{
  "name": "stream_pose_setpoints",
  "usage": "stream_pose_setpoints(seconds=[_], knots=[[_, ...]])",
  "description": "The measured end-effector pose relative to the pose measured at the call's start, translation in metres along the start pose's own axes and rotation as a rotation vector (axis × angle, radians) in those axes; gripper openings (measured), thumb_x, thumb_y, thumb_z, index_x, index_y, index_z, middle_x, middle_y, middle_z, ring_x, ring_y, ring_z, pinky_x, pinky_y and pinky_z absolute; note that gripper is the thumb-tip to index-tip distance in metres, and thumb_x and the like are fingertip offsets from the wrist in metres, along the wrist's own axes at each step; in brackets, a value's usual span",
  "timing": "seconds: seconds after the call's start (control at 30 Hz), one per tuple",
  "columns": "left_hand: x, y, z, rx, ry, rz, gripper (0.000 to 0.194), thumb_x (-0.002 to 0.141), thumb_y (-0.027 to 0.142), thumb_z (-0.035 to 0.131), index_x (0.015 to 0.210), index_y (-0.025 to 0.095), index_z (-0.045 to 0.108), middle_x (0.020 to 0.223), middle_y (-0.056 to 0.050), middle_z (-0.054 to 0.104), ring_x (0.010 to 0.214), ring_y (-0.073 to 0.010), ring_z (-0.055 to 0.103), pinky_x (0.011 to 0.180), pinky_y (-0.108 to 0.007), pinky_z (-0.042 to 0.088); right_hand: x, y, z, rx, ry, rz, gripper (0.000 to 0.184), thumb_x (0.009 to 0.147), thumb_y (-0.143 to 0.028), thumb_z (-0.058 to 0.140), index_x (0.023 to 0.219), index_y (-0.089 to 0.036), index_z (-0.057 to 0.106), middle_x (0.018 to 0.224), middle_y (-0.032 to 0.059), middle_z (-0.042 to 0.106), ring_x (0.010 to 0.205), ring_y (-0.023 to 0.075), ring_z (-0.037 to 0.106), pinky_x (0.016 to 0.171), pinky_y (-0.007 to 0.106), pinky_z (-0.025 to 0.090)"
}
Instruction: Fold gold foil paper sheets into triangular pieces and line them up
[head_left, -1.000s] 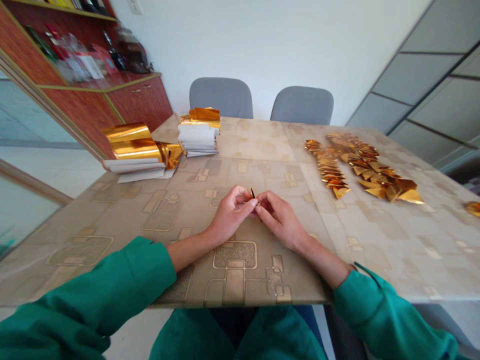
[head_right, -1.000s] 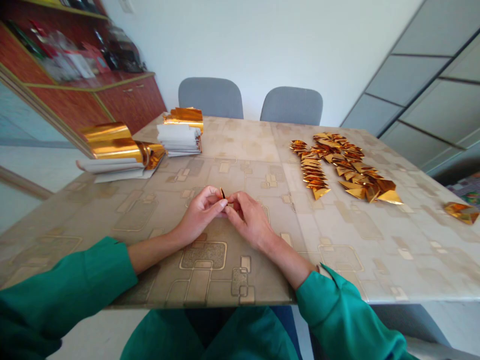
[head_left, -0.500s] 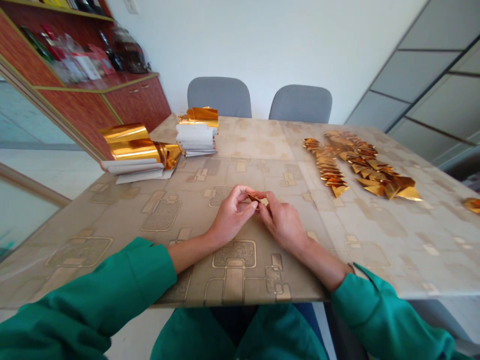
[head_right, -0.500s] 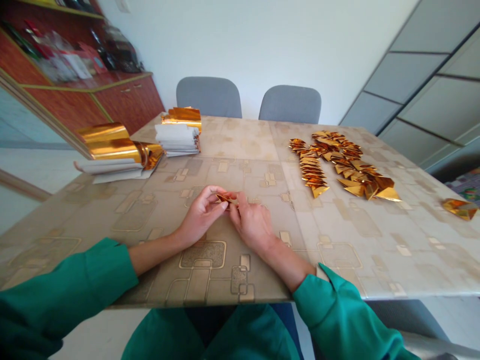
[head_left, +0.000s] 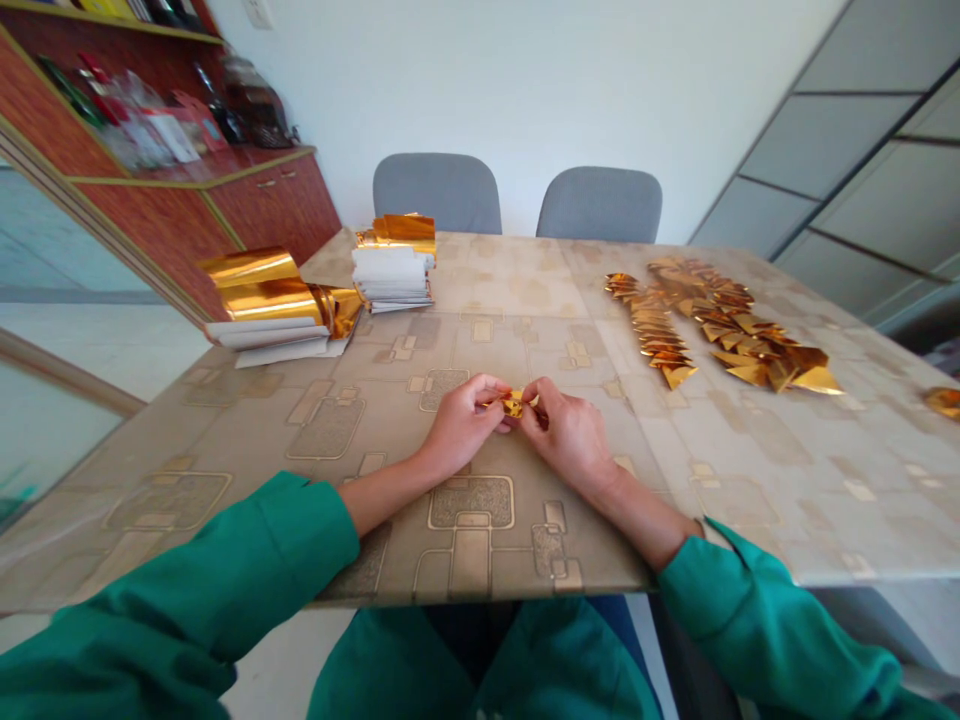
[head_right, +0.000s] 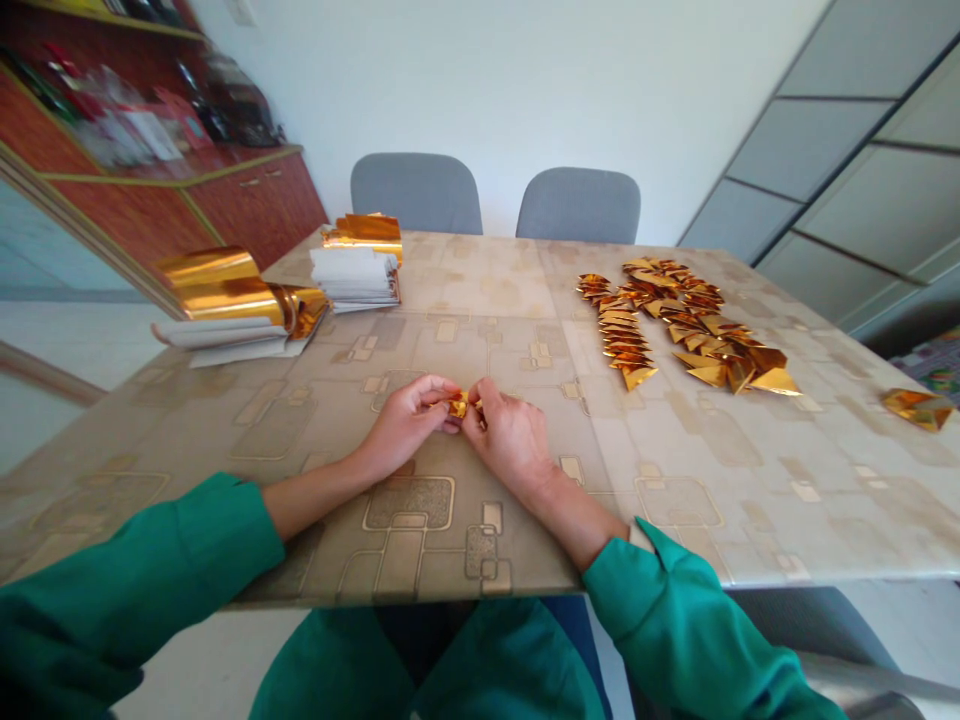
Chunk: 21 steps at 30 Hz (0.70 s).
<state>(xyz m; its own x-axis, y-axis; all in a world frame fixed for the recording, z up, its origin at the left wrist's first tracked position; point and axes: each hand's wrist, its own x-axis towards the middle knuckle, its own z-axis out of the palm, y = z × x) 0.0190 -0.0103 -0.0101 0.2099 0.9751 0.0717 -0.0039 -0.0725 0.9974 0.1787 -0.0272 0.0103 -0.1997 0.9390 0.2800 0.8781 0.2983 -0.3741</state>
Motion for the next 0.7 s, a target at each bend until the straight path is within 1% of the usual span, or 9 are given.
stream_pose_setpoints(seconds=[0.13,0.27,0.43,0.57,0.7], knots=[[0.0005,0.0021,0.0023,0.046,0.014,-0.007,0.010,0.076,0.015,0.060,0.086,0.015,0.061,0.075,0.001,0.069,0.064,-0.0104,0.067,0.059,-0.021,0.057,0.0005,-0.0032,0.0004,-0.059,-0.005,0.009,0.012,0.088,-0.024,0.050,0.096,-0.021,0.059,0.076,0.0042,0.072,0.060,0.0168,0.063,0.053,0.025,0.025],[0.0001,0.0046,0.0043,0.081,0.039,0.001,0.007,0.075,0.013,0.060,0.080,0.016,0.057,0.065,0.003,0.066,0.055,-0.0104,0.066,0.052,-0.019,0.054,0.0015,-0.0037,-0.0003,-0.097,-0.011,0.034,0.014,0.088,-0.025,0.047,0.096,-0.021,0.058,0.075,0.0046,0.072,0.060,0.0174,0.062,0.053,0.026,0.023],[0.0013,0.0038,0.0024,0.140,0.064,0.018,0.008,0.076,0.012,0.060,0.081,0.017,0.057,0.061,0.002,0.066,0.053,-0.0130,0.068,0.048,-0.019,0.052,0.0032,-0.0010,0.0009,-0.075,0.004,0.038,0.017,0.086,-0.020,0.047,0.098,-0.021,0.058,0.077,0.0042,0.072,0.061,0.0172,0.062,0.053,0.026,0.024],[0.0011,0.0010,0.0042,0.175,0.076,0.036,0.008,0.076,0.013,0.059,0.082,0.017,0.056,0.064,0.003,0.066,0.053,-0.0125,0.068,0.049,-0.018,0.052,0.0055,-0.0012,0.0014,-0.118,-0.013,0.058,0.018,0.086,-0.019,0.046,0.096,-0.022,0.060,0.076,0.0040,0.072,0.061,0.0170,0.062,0.052,0.026,0.022],[0.0010,-0.0007,0.0074,0.192,0.068,0.039,0.010,0.076,0.015,0.059,0.084,0.017,0.055,0.063,0.004,0.064,0.049,-0.0122,0.066,0.045,-0.018,0.051,0.0073,-0.0006,-0.0023,-0.142,-0.003,0.087,0.017,0.087,-0.021,0.047,0.097,-0.022,0.061,0.077,0.0037,0.072,0.063,0.0172,0.063,0.053,0.026,0.023]])
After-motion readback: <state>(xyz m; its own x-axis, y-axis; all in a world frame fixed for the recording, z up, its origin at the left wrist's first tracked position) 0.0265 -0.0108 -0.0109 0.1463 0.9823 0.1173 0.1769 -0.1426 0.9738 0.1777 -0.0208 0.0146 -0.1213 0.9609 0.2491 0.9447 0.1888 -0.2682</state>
